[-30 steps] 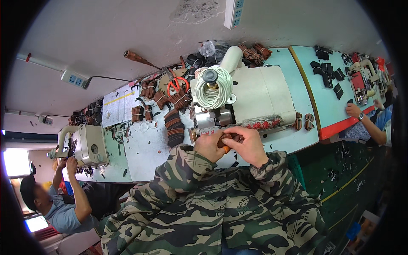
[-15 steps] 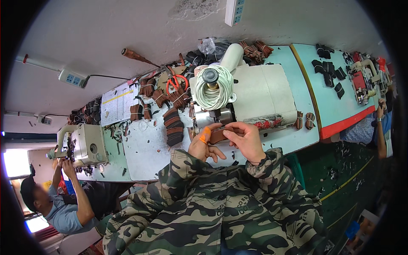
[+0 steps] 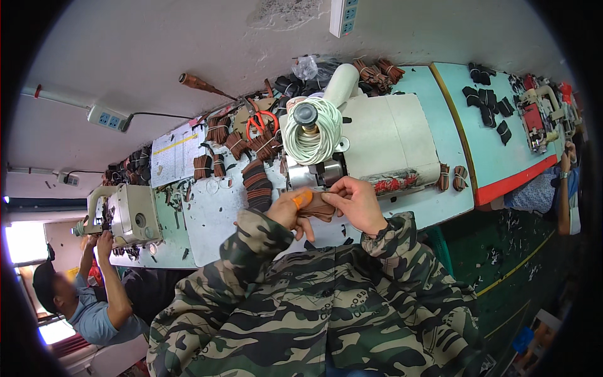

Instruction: The person feeds leather pieces through a skiving machine by hand to bevel their edges, handles bundles of leather straps, and stacks the pieces on the workbench.

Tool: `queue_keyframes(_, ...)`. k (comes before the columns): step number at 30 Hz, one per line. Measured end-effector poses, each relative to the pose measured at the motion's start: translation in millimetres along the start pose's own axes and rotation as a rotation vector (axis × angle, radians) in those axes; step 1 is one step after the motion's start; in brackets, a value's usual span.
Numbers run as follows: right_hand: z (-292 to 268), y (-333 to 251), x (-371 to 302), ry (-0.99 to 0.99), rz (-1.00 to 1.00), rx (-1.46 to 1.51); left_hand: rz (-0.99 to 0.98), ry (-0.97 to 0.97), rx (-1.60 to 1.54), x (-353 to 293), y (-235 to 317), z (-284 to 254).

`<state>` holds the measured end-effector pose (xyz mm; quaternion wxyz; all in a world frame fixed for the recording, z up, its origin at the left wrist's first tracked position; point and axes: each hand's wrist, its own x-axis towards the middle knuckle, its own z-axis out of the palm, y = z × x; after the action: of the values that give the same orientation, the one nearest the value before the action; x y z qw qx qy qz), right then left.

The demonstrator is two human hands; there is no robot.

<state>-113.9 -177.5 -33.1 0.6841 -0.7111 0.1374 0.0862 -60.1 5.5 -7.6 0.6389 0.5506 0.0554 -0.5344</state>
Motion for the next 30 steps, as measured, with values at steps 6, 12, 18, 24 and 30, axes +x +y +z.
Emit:
queue_keyframes(6, 1, -23, 14, -0.107, 0.035, -0.142, -0.123, 0.038, 0.303, -1, 28, -29)
queue_keyframes(12, -17, -30, 21, 0.053, -0.237, -0.344, -0.090, 0.249, 0.428, 6, 48, -17)
queue_keyframes(18, -26, -31, 23, 0.033, -0.254, -0.458, -0.011, 0.178, 0.411, 16, 31, -44)
queue_keyframes(24, -25, -33, 25, -0.005, -0.206, -0.473, -0.008, 0.176, 0.351, 17, 32, -43)
queue_keyframes(30, -14, -28, 32, -0.009, -0.300, -0.693, -0.065, 0.170, 0.353, 25, 41, -10)
